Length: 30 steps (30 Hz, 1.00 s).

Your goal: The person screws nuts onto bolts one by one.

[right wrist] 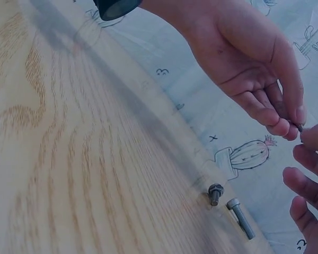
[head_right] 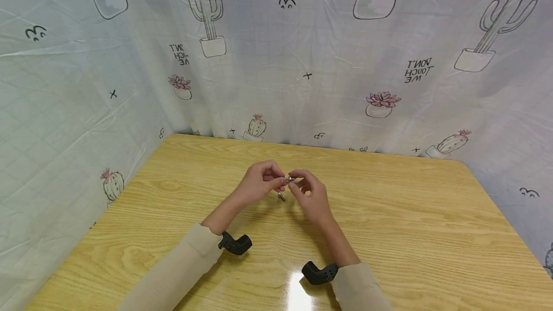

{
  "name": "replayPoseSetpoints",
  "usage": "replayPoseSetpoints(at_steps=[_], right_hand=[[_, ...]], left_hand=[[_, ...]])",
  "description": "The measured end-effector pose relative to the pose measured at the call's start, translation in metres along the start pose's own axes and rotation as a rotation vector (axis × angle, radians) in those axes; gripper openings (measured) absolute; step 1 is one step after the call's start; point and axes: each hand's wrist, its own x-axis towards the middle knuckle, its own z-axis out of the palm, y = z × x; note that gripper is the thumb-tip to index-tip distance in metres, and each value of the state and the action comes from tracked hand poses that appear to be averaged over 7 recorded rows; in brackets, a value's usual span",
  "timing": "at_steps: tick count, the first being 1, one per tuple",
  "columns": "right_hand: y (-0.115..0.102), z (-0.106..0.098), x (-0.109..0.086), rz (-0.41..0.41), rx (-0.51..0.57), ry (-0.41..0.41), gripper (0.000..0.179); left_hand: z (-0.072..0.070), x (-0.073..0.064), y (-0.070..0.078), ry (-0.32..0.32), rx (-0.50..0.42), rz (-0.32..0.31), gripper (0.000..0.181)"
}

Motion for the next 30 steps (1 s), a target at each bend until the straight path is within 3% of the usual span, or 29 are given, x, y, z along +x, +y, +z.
replayPoseSetpoints(at_steps=[11, 18, 30], right_hand=[[0.0012, 0.0002, -0.0004, -0.027, -0.043, 0.028, 0.016], [0.0039, -0.0012, -0.0014, 0.025, -0.030, 0.011, 0.015], [0.0041, -0.0026, 0.0006, 0.117, 0.007, -0.042, 0.045]], left_hand=[[0.0008, 0.0008, -0.0019, -0.008, 0.022, 0.004, 0.005], [0.0011, 0.0011, -0.0027, -0.035, 0.041, 0.024, 0.004], [0.0030, -0.0011, -0.0016, -0.165, 0.058, 0.062, 0.007]])
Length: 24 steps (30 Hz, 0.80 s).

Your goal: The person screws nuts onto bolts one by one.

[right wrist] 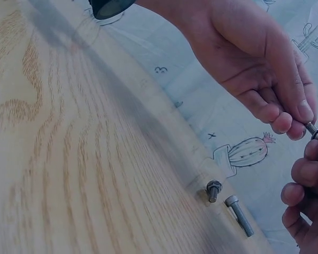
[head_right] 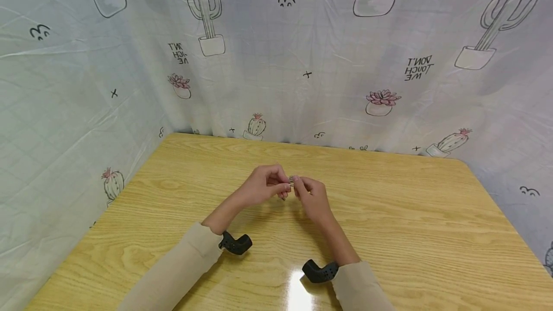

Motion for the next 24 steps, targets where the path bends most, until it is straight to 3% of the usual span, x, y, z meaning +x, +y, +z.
replayPoseSetpoints(at_steps=[4, 7, 16, 19, 24], right_hand=[[-0.0014, -0.0001, 0.0000, 0.049, 0.013, -0.011, 0.054], [-0.0023, 0.0004, 0.0005, 0.054, 0.001, -0.006, 0.053], [0.0015, 0.0007, -0.0001, -0.092, 0.002, 0.034, 0.020], [0.0014, 0.0015, -0.0004, -0.139, -0.004, 0.034, 0.020], [-0.0046, 0.0032, -0.0015, -0.149, -0.048, 0.052, 0.018]], left_hand=[[0.0005, 0.0003, -0.0003, -0.028, -0.003, 0.016, 0.004], [0.0009, 0.0006, -0.0007, -0.013, 0.004, 0.014, 0.004], [-0.0016, 0.0000, 0.0006, 0.111, -0.021, -0.064, 0.005], [-0.0031, 0.0003, -0.0010, 0.128, -0.026, -0.063, 0.005], [-0.0041, 0.0010, -0.0045, 0.132, -0.022, -0.050, 0.008]])
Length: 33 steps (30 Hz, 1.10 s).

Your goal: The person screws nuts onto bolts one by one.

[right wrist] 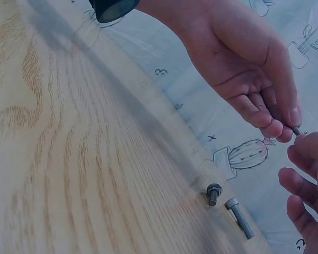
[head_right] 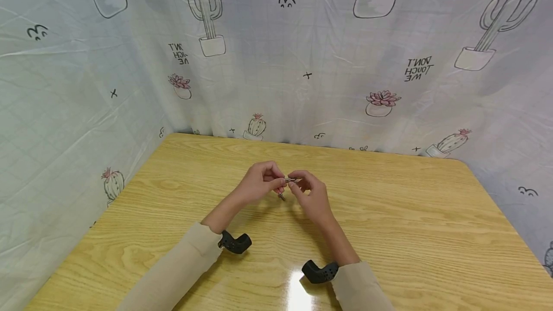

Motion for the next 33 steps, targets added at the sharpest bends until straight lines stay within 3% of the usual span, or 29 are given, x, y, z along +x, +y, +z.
replayPoseSetpoints(at_steps=[5, 11, 18, 25, 30, 33], right_hand=[[0.011, 0.001, 0.000, 0.002, -0.010, 0.015, 0.014], [0.036, 0.002, 0.001, 0.071, -0.002, 0.014, 0.014], [0.041, 0.001, 0.002, 0.113, 0.011, -0.006, 0.030], [0.035, 0.001, 0.002, 0.175, 0.025, -0.021, 0.043], [0.010, -0.001, 0.000, 0.202, 0.031, -0.040, 0.051], [0.001, -0.002, 0.000, 0.185, 0.021, -0.038, 0.050]], left_hand=[[0.000, 0.000, 0.001, -0.003, 0.003, -0.001, 0.007], [0.000, 0.000, 0.002, -0.021, 0.008, 0.010, 0.006], [0.002, -0.001, 0.003, -0.066, 0.027, 0.035, 0.006], [0.005, -0.003, 0.005, -0.119, 0.044, 0.091, 0.007], [0.007, -0.003, 0.004, -0.147, 0.048, 0.111, 0.006], [0.007, -0.003, 0.004, -0.128, 0.057, 0.100, 0.006]])
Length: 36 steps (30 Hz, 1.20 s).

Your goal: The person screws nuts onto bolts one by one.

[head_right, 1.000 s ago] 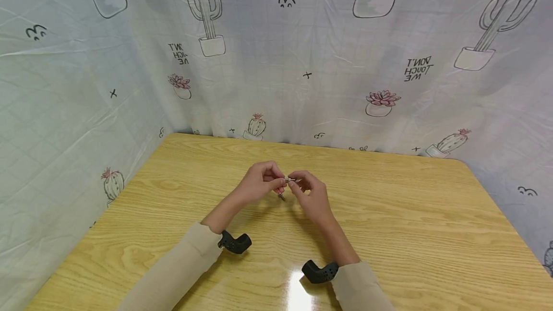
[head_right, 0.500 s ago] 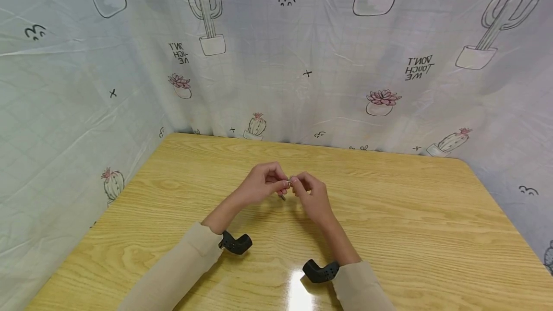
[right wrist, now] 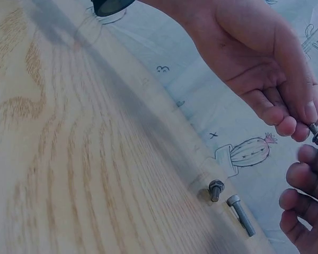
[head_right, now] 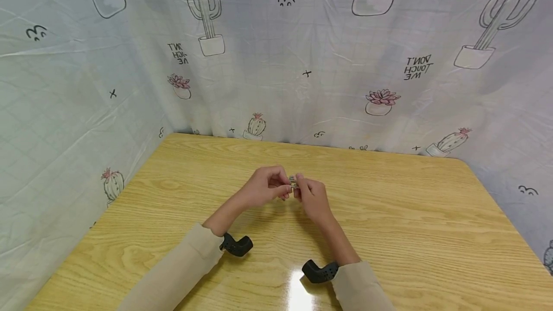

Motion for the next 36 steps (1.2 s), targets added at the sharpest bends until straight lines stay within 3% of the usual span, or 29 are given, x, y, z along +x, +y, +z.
replayPoseSetpoints(at_steps=[8, 13, 21, 31, 36], right_hand=[[0.0010, 0.0008, -0.0002, -0.089, 0.016, 0.030, 0.022], [0.0036, 0.0024, 0.0002, -0.180, 0.007, 0.049, 0.023], [0.0012, 0.0037, 0.0019, -0.205, -0.027, 0.082, 0.015], [0.0003, 0.0006, 0.0008, -0.115, -0.034, 0.050, 0.015], [-0.0002, -0.0004, 0.0014, -0.071, -0.017, 0.026, 0.029]], left_hand=[[-0.0025, -0.0010, 0.0010, 0.124, -0.024, -0.104, 0.006], [-0.0042, 0.0003, -0.0013, 0.152, -0.048, -0.130, 0.007], [-0.0049, 0.0014, -0.0013, 0.149, -0.073, -0.117, 0.007], [-0.0058, 0.0018, -0.0022, 0.096, -0.033, -0.058, 0.008], [-0.0049, 0.0009, -0.0002, 0.046, -0.016, -0.041, 0.006]])
